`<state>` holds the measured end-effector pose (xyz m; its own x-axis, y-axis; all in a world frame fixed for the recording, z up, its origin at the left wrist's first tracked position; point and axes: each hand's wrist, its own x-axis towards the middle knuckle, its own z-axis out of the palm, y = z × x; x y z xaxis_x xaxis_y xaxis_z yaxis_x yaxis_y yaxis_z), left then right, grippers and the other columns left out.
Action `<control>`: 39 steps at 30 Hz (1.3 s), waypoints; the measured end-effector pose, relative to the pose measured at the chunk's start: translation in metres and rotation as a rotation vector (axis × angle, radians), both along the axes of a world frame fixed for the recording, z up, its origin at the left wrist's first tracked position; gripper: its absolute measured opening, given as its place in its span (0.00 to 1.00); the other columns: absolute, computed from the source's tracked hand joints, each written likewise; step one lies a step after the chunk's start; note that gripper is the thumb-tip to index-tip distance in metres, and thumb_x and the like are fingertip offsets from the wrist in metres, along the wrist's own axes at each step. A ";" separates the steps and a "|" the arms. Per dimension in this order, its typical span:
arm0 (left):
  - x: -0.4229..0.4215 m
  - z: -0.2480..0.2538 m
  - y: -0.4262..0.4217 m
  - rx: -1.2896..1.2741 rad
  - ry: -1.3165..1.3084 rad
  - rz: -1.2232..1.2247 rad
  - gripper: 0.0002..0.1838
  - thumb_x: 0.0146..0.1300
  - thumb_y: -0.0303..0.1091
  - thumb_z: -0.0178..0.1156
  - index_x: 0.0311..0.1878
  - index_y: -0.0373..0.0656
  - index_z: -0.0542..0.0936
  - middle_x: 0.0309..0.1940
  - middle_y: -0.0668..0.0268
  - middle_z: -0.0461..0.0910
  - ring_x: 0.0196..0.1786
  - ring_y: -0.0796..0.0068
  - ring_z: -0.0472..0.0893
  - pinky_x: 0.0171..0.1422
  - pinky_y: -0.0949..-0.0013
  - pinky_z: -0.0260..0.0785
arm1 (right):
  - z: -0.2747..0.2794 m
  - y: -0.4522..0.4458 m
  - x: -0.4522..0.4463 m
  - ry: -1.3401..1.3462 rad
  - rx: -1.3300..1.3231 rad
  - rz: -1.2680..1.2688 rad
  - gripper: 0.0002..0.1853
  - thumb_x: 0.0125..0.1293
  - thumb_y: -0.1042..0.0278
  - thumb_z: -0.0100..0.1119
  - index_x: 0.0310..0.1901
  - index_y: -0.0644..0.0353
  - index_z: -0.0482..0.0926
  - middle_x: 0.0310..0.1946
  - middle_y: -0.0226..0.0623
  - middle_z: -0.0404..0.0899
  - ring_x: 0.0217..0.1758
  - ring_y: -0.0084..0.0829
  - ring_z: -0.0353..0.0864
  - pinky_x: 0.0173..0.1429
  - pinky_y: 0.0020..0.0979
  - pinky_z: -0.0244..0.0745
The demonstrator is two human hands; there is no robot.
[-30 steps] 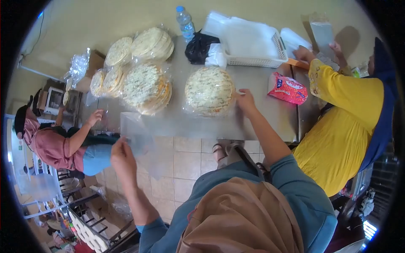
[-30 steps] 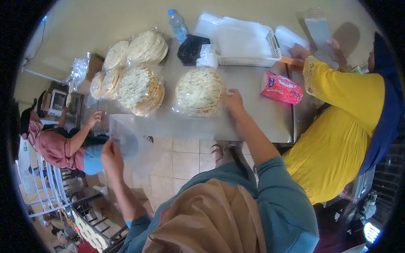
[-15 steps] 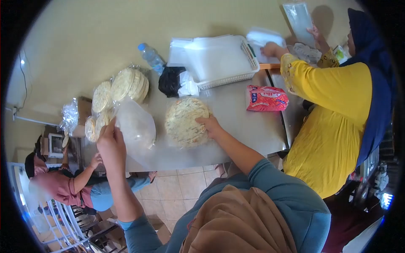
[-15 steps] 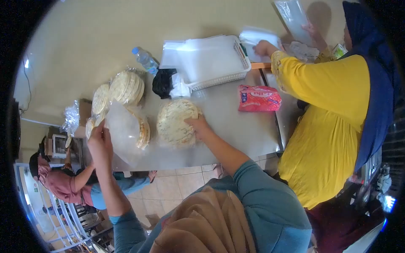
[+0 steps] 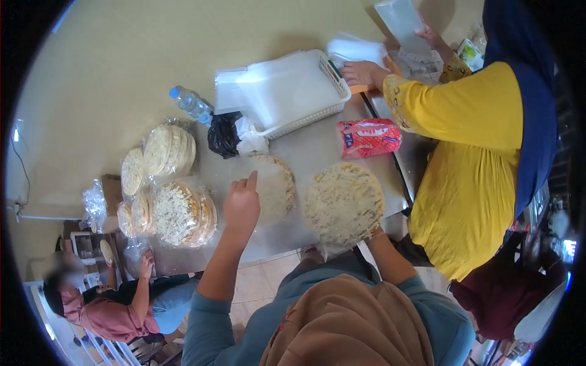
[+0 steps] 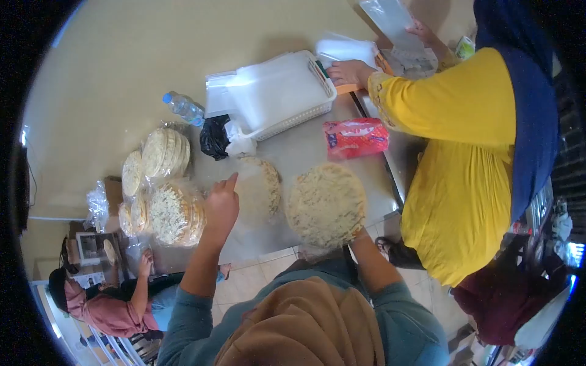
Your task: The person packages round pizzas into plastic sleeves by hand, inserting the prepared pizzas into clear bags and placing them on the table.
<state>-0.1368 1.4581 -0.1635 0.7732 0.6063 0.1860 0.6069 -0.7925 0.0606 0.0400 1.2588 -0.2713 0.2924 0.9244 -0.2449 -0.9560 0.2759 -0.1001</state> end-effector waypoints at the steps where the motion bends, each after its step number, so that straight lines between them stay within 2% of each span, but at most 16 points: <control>1: 0.002 -0.005 -0.002 -0.038 0.008 0.014 0.13 0.48 0.23 0.50 0.40 0.41 0.74 0.36 0.59 0.75 0.35 0.60 0.75 0.35 0.64 0.71 | 0.002 -0.009 -0.006 -0.018 -0.004 -0.052 0.31 0.61 0.44 0.40 0.59 0.59 0.59 0.57 0.43 0.63 0.57 0.40 0.65 0.58 0.42 0.64; 3: 0.009 -0.010 -0.002 -0.075 0.018 0.028 0.11 0.48 0.23 0.50 0.37 0.41 0.74 0.38 0.59 0.75 0.35 0.61 0.75 0.35 0.65 0.71 | 0.007 -0.025 -0.011 -0.065 -0.002 -0.157 0.32 0.61 0.43 0.40 0.59 0.59 0.59 0.57 0.43 0.63 0.57 0.40 0.65 0.59 0.42 0.64; 5: 0.006 -0.014 -0.002 0.146 -0.102 -0.172 0.08 0.46 0.24 0.51 0.32 0.41 0.73 0.42 0.60 0.74 0.35 0.64 0.75 0.33 0.68 0.72 | 0.012 -0.039 -0.018 -0.095 -0.002 -0.219 0.32 0.61 0.43 0.40 0.59 0.59 0.59 0.57 0.43 0.62 0.57 0.40 0.65 0.59 0.42 0.63; 7: 0.001 -0.015 -0.001 0.135 -0.031 -0.252 0.09 0.45 0.25 0.51 0.32 0.41 0.74 0.45 0.58 0.73 0.36 0.66 0.75 0.32 0.69 0.72 | 0.014 -0.046 -0.032 -0.114 -0.003 -0.264 0.32 0.61 0.43 0.40 0.59 0.58 0.59 0.57 0.43 0.62 0.58 0.40 0.64 0.59 0.42 0.63; 12: -0.005 -0.024 0.008 0.081 0.032 -0.259 0.09 0.47 0.26 0.51 0.35 0.37 0.74 0.47 0.58 0.71 0.38 0.65 0.74 0.34 0.67 0.73 | 0.012 -0.048 -0.057 -0.138 0.010 -0.282 0.32 0.61 0.43 0.40 0.60 0.58 0.58 0.58 0.43 0.62 0.58 0.40 0.64 0.59 0.42 0.63; 14: -0.005 -0.027 0.010 0.102 0.029 -0.283 0.11 0.48 0.26 0.51 0.36 0.34 0.73 0.47 0.58 0.71 0.39 0.65 0.74 0.34 0.67 0.73 | 0.006 -0.041 -0.061 -0.121 0.005 -0.250 0.31 0.61 0.44 0.40 0.60 0.58 0.58 0.58 0.43 0.62 0.58 0.40 0.64 0.59 0.43 0.63; 16: -0.006 -0.027 0.010 -0.007 0.106 -0.333 0.16 0.48 0.24 0.51 0.42 0.31 0.71 0.49 0.57 0.68 0.42 0.62 0.73 0.37 0.66 0.73 | -0.004 -0.030 -0.059 -0.090 -0.014 -0.183 0.29 0.63 0.47 0.40 0.60 0.58 0.58 0.57 0.43 0.62 0.58 0.40 0.64 0.57 0.44 0.65; 17: -0.005 -0.024 0.007 -0.003 0.104 -0.335 0.16 0.48 0.24 0.51 0.42 0.31 0.71 0.49 0.57 0.68 0.42 0.62 0.73 0.37 0.66 0.73 | -0.006 -0.021 -0.058 -0.092 -0.010 -0.186 0.29 0.63 0.47 0.40 0.60 0.58 0.58 0.57 0.43 0.62 0.58 0.40 0.64 0.57 0.44 0.65; 19: -0.003 -0.017 0.003 -0.186 0.177 -0.358 0.21 0.46 0.21 0.51 0.48 0.32 0.68 0.52 0.57 0.65 0.46 0.59 0.71 0.43 0.64 0.71 | -0.009 -0.002 -0.062 -0.221 -0.075 0.007 0.27 0.63 0.51 0.41 0.60 0.56 0.58 0.58 0.40 0.62 0.59 0.37 0.62 0.60 0.39 0.62; 24: -0.002 -0.016 0.008 -0.282 0.103 -0.400 0.26 0.44 0.18 0.50 0.52 0.34 0.66 0.55 0.59 0.63 0.50 0.56 0.69 0.47 0.61 0.69 | -0.015 0.037 -0.077 -0.252 -0.008 0.225 0.26 0.64 0.53 0.40 0.61 0.56 0.57 0.58 0.39 0.61 0.60 0.37 0.62 0.60 0.38 0.62; 29: -0.012 -0.019 0.011 -0.261 0.007 -0.368 0.29 0.43 0.18 0.50 0.55 0.36 0.64 0.56 0.63 0.62 0.51 0.56 0.67 0.46 0.62 0.70 | -0.024 0.056 -0.090 -0.234 0.044 0.285 0.25 0.65 0.54 0.39 0.61 0.55 0.56 0.58 0.39 0.61 0.60 0.36 0.62 0.61 0.37 0.62; 35: -0.021 -0.021 -0.015 -0.190 0.108 -0.335 0.32 0.41 0.18 0.51 0.56 0.39 0.63 0.56 0.67 0.61 0.49 0.61 0.68 0.41 0.66 0.72 | -0.036 0.078 -0.101 -0.207 0.105 0.285 0.24 0.66 0.56 0.37 0.61 0.55 0.55 0.59 0.38 0.60 0.60 0.36 0.61 0.61 0.37 0.62; 37: -0.025 -0.018 -0.029 -0.323 0.118 -0.289 0.34 0.40 0.16 0.49 0.58 0.43 0.63 0.57 0.70 0.60 0.50 0.63 0.67 0.48 0.67 0.70 | -0.042 0.086 -0.106 -0.207 0.122 0.266 0.24 0.66 0.57 0.37 0.61 0.55 0.55 0.59 0.38 0.60 0.60 0.36 0.61 0.61 0.36 0.62; 39: -0.028 -0.031 -0.035 -0.318 0.027 -0.346 0.32 0.41 0.19 0.51 0.56 0.41 0.64 0.55 0.68 0.62 0.47 0.62 0.68 0.45 0.66 0.70 | -0.049 0.091 -0.111 -0.202 0.119 0.252 0.24 0.66 0.58 0.36 0.62 0.55 0.54 0.59 0.38 0.60 0.61 0.36 0.61 0.61 0.36 0.62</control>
